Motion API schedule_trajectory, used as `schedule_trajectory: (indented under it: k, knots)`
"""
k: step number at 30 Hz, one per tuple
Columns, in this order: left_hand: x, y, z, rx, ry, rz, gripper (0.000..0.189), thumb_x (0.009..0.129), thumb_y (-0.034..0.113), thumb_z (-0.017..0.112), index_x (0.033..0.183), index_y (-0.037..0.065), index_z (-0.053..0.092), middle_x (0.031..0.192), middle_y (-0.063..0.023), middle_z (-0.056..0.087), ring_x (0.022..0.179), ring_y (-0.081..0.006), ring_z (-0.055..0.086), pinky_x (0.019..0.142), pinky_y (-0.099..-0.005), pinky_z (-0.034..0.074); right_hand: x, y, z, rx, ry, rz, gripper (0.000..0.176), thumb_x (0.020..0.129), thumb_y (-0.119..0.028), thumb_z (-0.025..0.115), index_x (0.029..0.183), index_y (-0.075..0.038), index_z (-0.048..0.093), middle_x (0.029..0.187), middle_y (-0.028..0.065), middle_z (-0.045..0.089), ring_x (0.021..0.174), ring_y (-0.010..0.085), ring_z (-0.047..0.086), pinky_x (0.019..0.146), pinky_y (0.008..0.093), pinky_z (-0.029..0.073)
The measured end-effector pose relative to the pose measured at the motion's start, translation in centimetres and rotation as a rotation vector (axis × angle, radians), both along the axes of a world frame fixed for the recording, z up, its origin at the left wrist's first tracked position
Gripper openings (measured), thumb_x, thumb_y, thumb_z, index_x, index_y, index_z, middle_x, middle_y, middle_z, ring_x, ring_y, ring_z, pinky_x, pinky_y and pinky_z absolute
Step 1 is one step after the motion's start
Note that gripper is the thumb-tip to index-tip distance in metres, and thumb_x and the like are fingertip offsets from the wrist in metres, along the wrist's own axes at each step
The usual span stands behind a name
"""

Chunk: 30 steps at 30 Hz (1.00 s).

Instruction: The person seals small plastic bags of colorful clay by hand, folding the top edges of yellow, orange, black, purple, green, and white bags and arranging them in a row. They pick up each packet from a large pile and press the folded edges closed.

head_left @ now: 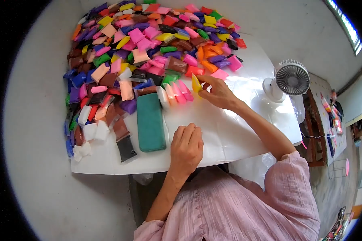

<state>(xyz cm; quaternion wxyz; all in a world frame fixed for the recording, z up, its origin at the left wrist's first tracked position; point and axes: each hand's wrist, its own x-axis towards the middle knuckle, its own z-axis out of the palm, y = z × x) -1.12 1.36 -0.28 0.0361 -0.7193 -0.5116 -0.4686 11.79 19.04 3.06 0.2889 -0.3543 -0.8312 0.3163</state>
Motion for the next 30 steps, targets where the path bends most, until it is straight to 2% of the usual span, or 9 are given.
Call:
schedule_trajectory:
  k: [5, 7, 9, 12, 13, 16, 22, 28, 30]
  knots:
    - [-0.8, 0.2, 0.3, 0.064, -0.17, -0.035, 0.016, 0.083, -0.002, 0.061, 0.099, -0.003, 0.062, 0.096, -0.0116, 0.064, 0.082, -0.0266, 0.058, 0.073, -0.0347, 0.048, 0.7, -1.3, 1.2, 0.305, -0.086, -0.004, 0.051, 0.076, -0.007, 0.066, 0.125, -0.002, 0.055, 0.103, 0.0099, 0.061, 0.084, 0.0189, 0.06, 0.068, 0.0297, 0.051]
    - [-1.3, -0.4, 0.7, -0.111, -0.489, -0.053, 0.014, 0.087, 0.002, 0.06, 0.101, -0.002, 0.062, 0.095, -0.0073, 0.064, 0.082, -0.0194, 0.058, 0.072, -0.0306, 0.047, 1.4, -3.1, 2.4, 0.554, -0.098, 0.012, 0.054, 0.073, -0.005, 0.067, 0.125, -0.003, 0.054, 0.106, 0.0113, 0.06, 0.086, 0.0236, 0.061, 0.07, 0.0324, 0.051]
    - [-1.3, -0.7, 1.7, -0.264, -0.938, -0.145, 0.015, 0.094, 0.008, 0.057, 0.105, 0.0, 0.063, 0.094, -0.0017, 0.063, 0.086, -0.0079, 0.055, 0.07, -0.0234, 0.046, 1.6, -5.1, 3.3, 0.603, -0.133, 0.034, 0.052, 0.071, -0.008, 0.067, 0.121, -0.004, 0.055, 0.104, 0.0111, 0.059, 0.092, 0.0271, 0.058, 0.071, 0.0365, 0.051]
    - [-0.8, 0.3, 3.0, -0.129, -1.033, -0.126, 0.017, 0.094, 0.006, 0.057, 0.109, 0.001, 0.063, 0.092, -0.003, 0.062, 0.083, -0.0068, 0.054, 0.069, -0.0211, 0.045, 1.6, -7.3, 3.5, 0.702, -0.163, 0.056, 0.053, 0.066, -0.006, 0.067, 0.118, -0.004, 0.055, 0.103, 0.0114, 0.058, 0.09, 0.0277, 0.058, 0.069, 0.0373, 0.051]
    - [-1.0, 0.5, 2.9, -0.087, -0.92, -0.124, 0.02, 0.093, 0.006, 0.058, 0.113, 0.001, 0.06, 0.091, -0.0028, 0.062, 0.078, -0.0065, 0.054, 0.067, -0.02, 0.044, 1.5, -7.8, 3.5, 0.731, -0.178, 0.045, 0.054, 0.065, -0.006, 0.067, 0.118, -0.004, 0.054, 0.103, 0.0116, 0.058, 0.09, 0.0274, 0.058, 0.069, 0.0372, 0.051]
    - [-0.4, 0.8, 3.2, -0.153, -0.96, -0.145, 0.021, 0.091, 0.004, 0.06, 0.112, 0.0, 0.059, 0.091, -0.0031, 0.062, 0.074, -0.0074, 0.055, 0.063, -0.021, 0.045, 1.3, -8.9, 3.3, 0.782, -0.205, 0.022, 0.057, 0.064, -0.004, 0.065, 0.119, -0.003, 0.053, 0.102, 0.0119, 0.057, 0.086, 0.0269, 0.06, 0.069, 0.0371, 0.052]
    - [-0.4, 1.1, 3.1, -0.271, -1.353, -0.321, 0.013, 0.089, 0.002, 0.063, 0.1, 0.0, 0.059, 0.088, -0.0028, 0.06, 0.07, -0.0081, 0.053, 0.06, -0.0211, 0.044, 0.7, -9.9, 2.9, 0.78, -0.132, 0.009, 0.055, 0.063, -0.002, 0.064, 0.117, -0.001, 0.052, 0.101, 0.0118, 0.056, 0.084, 0.0268, 0.061, 0.068, 0.0376, 0.052]
    - [-0.1, 1.3, 2.2, -0.078, -0.932, -0.085, 0.013, 0.087, 0.001, 0.065, 0.1, -0.003, 0.063, 0.09, -0.0012, 0.057, 0.071, -0.0074, 0.052, 0.061, -0.0204, 0.044, 0.4, -10.4, 2.2, 0.859, -0.202, -0.055, 0.051, 0.066, -0.004, 0.063, 0.115, 0.001, 0.052, 0.094, 0.0102, 0.054, 0.077, 0.0244, 0.057, 0.065, 0.0355, 0.049]
    - [0.1, 1.1, 2.6, -0.129, -1.007, -0.095, 0.012, 0.089, 0.002, 0.063, 0.1, -0.003, 0.064, 0.089, -0.0018, 0.06, 0.071, -0.0066, 0.053, 0.061, -0.02, 0.044, 0.4, -10.6, 2.4, 0.917, -0.254, -0.062, 0.051, 0.067, -0.006, 0.064, 0.116, 0.002, 0.052, 0.092, 0.0095, 0.053, 0.075, 0.0225, 0.055, 0.063, 0.0335, 0.047]
